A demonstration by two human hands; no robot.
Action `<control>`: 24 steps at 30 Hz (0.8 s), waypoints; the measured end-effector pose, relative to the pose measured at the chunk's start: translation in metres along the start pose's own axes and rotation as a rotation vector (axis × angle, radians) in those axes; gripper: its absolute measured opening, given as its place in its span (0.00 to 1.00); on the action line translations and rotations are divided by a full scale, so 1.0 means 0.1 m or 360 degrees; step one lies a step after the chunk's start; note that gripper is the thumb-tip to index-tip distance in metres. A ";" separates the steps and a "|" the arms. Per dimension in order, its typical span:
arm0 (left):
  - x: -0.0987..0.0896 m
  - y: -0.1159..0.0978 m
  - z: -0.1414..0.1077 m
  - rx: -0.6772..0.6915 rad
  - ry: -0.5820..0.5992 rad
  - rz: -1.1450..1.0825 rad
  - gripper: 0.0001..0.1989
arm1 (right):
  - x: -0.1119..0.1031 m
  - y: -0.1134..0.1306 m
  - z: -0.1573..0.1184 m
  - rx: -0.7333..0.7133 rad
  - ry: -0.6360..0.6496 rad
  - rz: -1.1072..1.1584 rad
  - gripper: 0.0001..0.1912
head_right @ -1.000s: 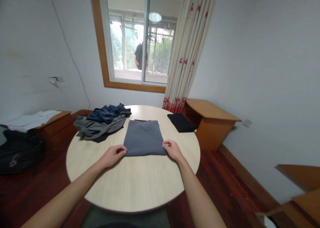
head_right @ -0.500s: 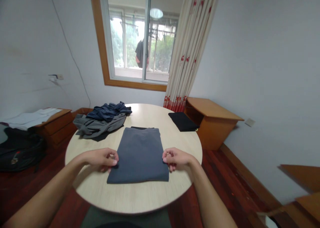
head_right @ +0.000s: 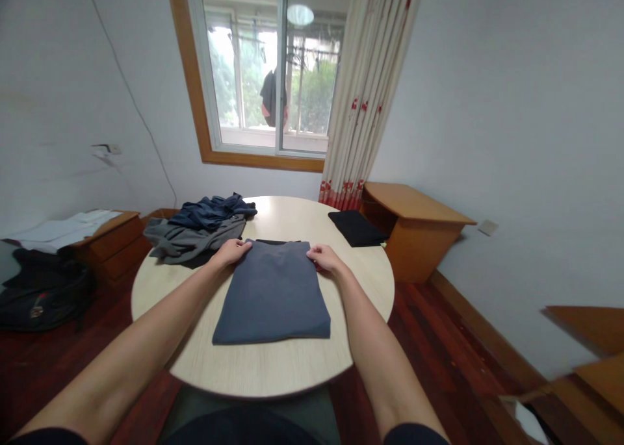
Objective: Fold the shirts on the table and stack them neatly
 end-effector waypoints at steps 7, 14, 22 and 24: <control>-0.01 -0.03 -0.11 -0.0129 -0.0161 0.0092 0.20 | -0.01 0.03 0.04 -0.0061 0.0008 -0.0070 0.13; 0.01 -0.12 -0.27 -0.0117 -0.0220 0.0165 0.18 | -0.02 0.05 0.02 -0.0047 -0.0007 -0.0111 0.10; 0.00 -0.12 -0.20 -0.0007 -0.0222 0.0132 0.17 | -0.02 0.08 -0.03 -0.0073 -0.0010 -0.0064 0.11; -0.01 -0.14 -0.17 0.0055 -0.0209 0.0119 0.17 | -0.02 0.08 -0.04 -0.0070 0.0013 -0.0048 0.10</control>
Point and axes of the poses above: each hand's wrist, its own z-axis towards the middle knuckle, its own x-axis out of the palm, y = z × x, the point moved 9 cm from there along z, towards the middle knuckle, and after that the axes turned 14 degrees about y, right-handed, at the moved point
